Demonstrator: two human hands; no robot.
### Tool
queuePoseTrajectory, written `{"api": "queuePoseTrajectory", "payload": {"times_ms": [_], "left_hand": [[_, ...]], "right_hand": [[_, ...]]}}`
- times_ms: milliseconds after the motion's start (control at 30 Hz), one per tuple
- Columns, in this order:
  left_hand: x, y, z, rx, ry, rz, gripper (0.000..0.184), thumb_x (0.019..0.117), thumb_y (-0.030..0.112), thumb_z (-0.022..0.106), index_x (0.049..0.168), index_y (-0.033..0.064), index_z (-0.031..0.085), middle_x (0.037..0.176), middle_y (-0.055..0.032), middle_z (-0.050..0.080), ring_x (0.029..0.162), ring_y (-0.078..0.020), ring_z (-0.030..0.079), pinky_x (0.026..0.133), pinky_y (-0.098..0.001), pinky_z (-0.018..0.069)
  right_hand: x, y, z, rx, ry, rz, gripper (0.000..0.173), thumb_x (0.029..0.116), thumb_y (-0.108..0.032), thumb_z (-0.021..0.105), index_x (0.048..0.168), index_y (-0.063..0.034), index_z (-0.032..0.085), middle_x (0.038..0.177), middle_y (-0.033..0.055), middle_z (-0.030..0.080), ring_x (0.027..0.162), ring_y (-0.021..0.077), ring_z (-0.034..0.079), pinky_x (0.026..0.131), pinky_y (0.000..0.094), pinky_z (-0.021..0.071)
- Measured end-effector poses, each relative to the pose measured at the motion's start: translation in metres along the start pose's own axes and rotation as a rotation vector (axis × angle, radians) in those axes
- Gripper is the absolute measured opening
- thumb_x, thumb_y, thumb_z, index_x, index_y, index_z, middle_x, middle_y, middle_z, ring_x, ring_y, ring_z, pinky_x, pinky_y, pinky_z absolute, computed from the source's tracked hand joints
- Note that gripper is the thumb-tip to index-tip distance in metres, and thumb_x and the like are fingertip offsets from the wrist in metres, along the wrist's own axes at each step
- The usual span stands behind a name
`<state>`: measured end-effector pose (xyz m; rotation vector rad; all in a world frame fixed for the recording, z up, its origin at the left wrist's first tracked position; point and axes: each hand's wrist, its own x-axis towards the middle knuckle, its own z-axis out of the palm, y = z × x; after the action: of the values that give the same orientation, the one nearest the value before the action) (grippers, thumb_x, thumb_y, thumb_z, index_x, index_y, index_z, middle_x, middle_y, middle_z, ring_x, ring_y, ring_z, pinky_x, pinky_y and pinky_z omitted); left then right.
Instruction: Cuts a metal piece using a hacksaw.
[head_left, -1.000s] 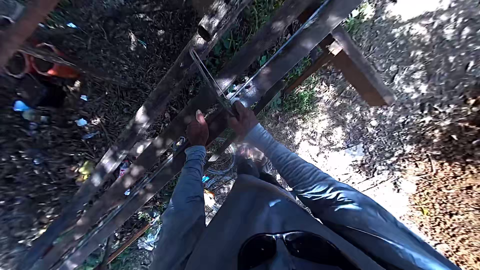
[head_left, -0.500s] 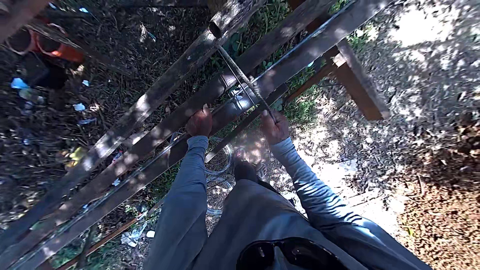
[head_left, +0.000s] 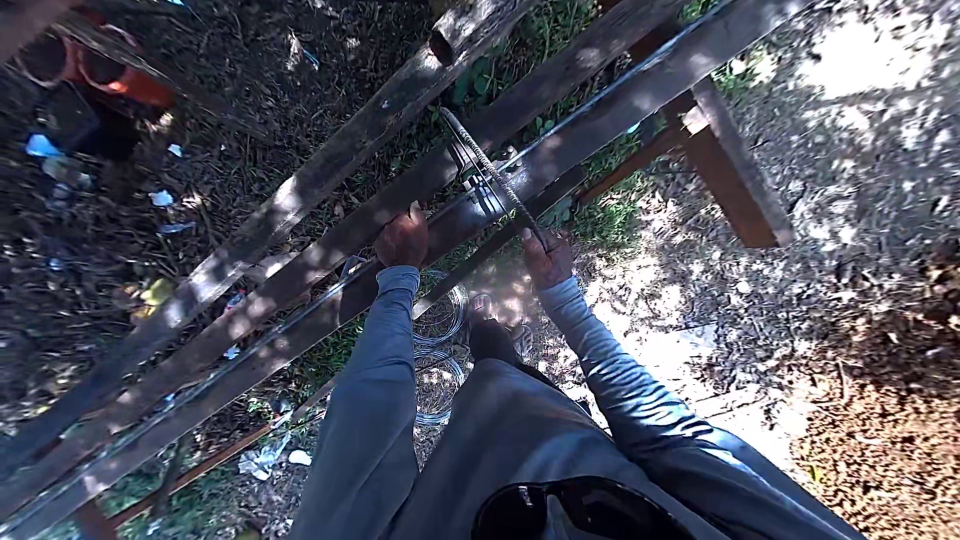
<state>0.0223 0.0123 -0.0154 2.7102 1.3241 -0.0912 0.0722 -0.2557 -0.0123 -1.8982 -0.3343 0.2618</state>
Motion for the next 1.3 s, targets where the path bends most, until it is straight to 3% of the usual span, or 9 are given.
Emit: {"api": "queuePoseTrajectory", "payload": {"times_ms": [267, 367, 633, 767, 900, 1033, 1133, 1200, 1300], "left_hand": [[0.0, 0.001, -0.003, -0.019, -0.006, -0.013, 0.077, 0.1035, 0.064, 0.016, 0.089, 0.0099, 0.069, 0.091, -0.0143, 0.074, 0.092, -0.0338, 0.074, 0.071, -0.0597, 0.0555], [0.0, 0.002, -0.006, 0.018, -0.048, -0.016, 0.078, 0.1041, 0.063, 0.016, 0.094, 0.0097, 0.071, 0.095, -0.0159, 0.075, 0.095, -0.0358, 0.073, 0.073, -0.0612, 0.0556], [0.002, 0.002, -0.004, 0.024, -0.047, -0.018, 0.077, 0.1038, 0.063, 0.015, 0.094, 0.0107, 0.071, 0.095, -0.0152, 0.075, 0.095, -0.0353, 0.073, 0.073, -0.0611, 0.0553], [0.001, 0.002, -0.001, 0.031, -0.02, -0.01, 0.076, 0.1041, 0.062, 0.015, 0.094, 0.011, 0.071, 0.094, -0.0151, 0.075, 0.095, -0.0351, 0.074, 0.073, -0.0611, 0.0552], [0.001, 0.002, -0.001, 0.03, 0.03, -0.011, 0.073, 0.1043, 0.061, 0.019, 0.095, 0.0118, 0.072, 0.094, -0.0137, 0.075, 0.094, -0.0344, 0.074, 0.072, -0.0606, 0.0553], [0.0, 0.003, 0.0, 0.02, 0.054, -0.004, 0.072, 0.1046, 0.061, 0.021, 0.093, 0.0116, 0.071, 0.093, -0.0135, 0.075, 0.094, -0.0347, 0.074, 0.072, -0.0605, 0.0548], [0.003, 0.001, 0.002, 0.008, 0.044, 0.013, 0.071, 0.1049, 0.06, 0.02, 0.091, 0.0118, 0.071, 0.092, -0.0128, 0.075, 0.094, -0.0335, 0.074, 0.072, -0.0596, 0.0548], [0.004, -0.001, 0.003, 0.007, 0.027, 0.014, 0.072, 0.1049, 0.061, 0.019, 0.09, 0.012, 0.07, 0.091, -0.0121, 0.075, 0.093, -0.0327, 0.074, 0.071, -0.059, 0.0549], [0.003, 0.0, -0.001, -0.006, 0.01, -0.001, 0.073, 0.1043, 0.062, 0.018, 0.092, 0.0121, 0.07, 0.093, -0.0129, 0.075, 0.093, -0.033, 0.074, 0.071, -0.0594, 0.0553]], "right_hand": [[-0.004, -0.001, -0.004, -0.007, 0.002, -0.004, 0.055, 0.1036, -0.057, 0.046, 0.086, -0.0091, 0.068, 0.059, -0.0018, 0.052, 0.05, 0.0107, 0.05, 0.05, 0.0369, 0.0463], [-0.008, -0.002, -0.007, -0.032, -0.001, 0.02, 0.057, 0.1033, -0.058, 0.045, 0.088, -0.0079, 0.068, 0.06, 0.0, 0.052, 0.052, 0.0135, 0.051, 0.053, 0.0408, 0.0469], [-0.009, 0.0, -0.015, -0.001, -0.029, 0.021, 0.053, 0.1041, -0.056, 0.047, 0.086, -0.01, 0.066, 0.057, -0.0031, 0.049, 0.047, 0.0102, 0.048, 0.048, 0.0356, 0.0447], [-0.016, 0.0, -0.02, -0.075, -0.045, 0.066, 0.055, 0.1029, -0.06, 0.046, 0.084, -0.0114, 0.064, 0.056, -0.0008, 0.048, 0.046, 0.0135, 0.047, 0.047, 0.0383, 0.0427], [-0.027, 0.009, -0.032, 0.022, -0.11, 0.045, 0.058, 0.1033, -0.063, 0.042, 0.086, -0.0117, 0.064, 0.057, -0.0024, 0.047, 0.048, 0.012, 0.047, 0.048, 0.0358, 0.0446], [-0.045, 0.014, -0.042, 0.075, -0.126, 0.033, 0.066, 0.1049, -0.065, 0.03, 0.078, -0.0123, 0.061, 0.055, -0.0047, 0.047, 0.047, 0.009, 0.046, 0.048, 0.0321, 0.0434], [-0.027, -0.009, -0.025, -0.167, -0.105, 0.038, 0.069, 0.1062, -0.058, 0.024, 0.077, -0.0068, 0.061, 0.057, 0.0005, 0.046, 0.051, 0.0155, 0.049, 0.052, 0.0407, 0.045], [0.009, -0.02, 0.0, -0.298, -0.111, 0.028, 0.073, 0.1066, -0.057, 0.021, 0.076, -0.0034, 0.06, 0.06, 0.0097, 0.053, 0.058, 0.0262, 0.059, 0.056, 0.0516, 0.0494], [0.054, -0.03, 0.023, -0.272, -0.13, 0.058, 0.071, 0.1068, -0.056, 0.022, 0.078, -0.0038, 0.061, 0.068, 0.0141, 0.059, 0.07, 0.0316, 0.065, 0.066, 0.0575, 0.051]]}}
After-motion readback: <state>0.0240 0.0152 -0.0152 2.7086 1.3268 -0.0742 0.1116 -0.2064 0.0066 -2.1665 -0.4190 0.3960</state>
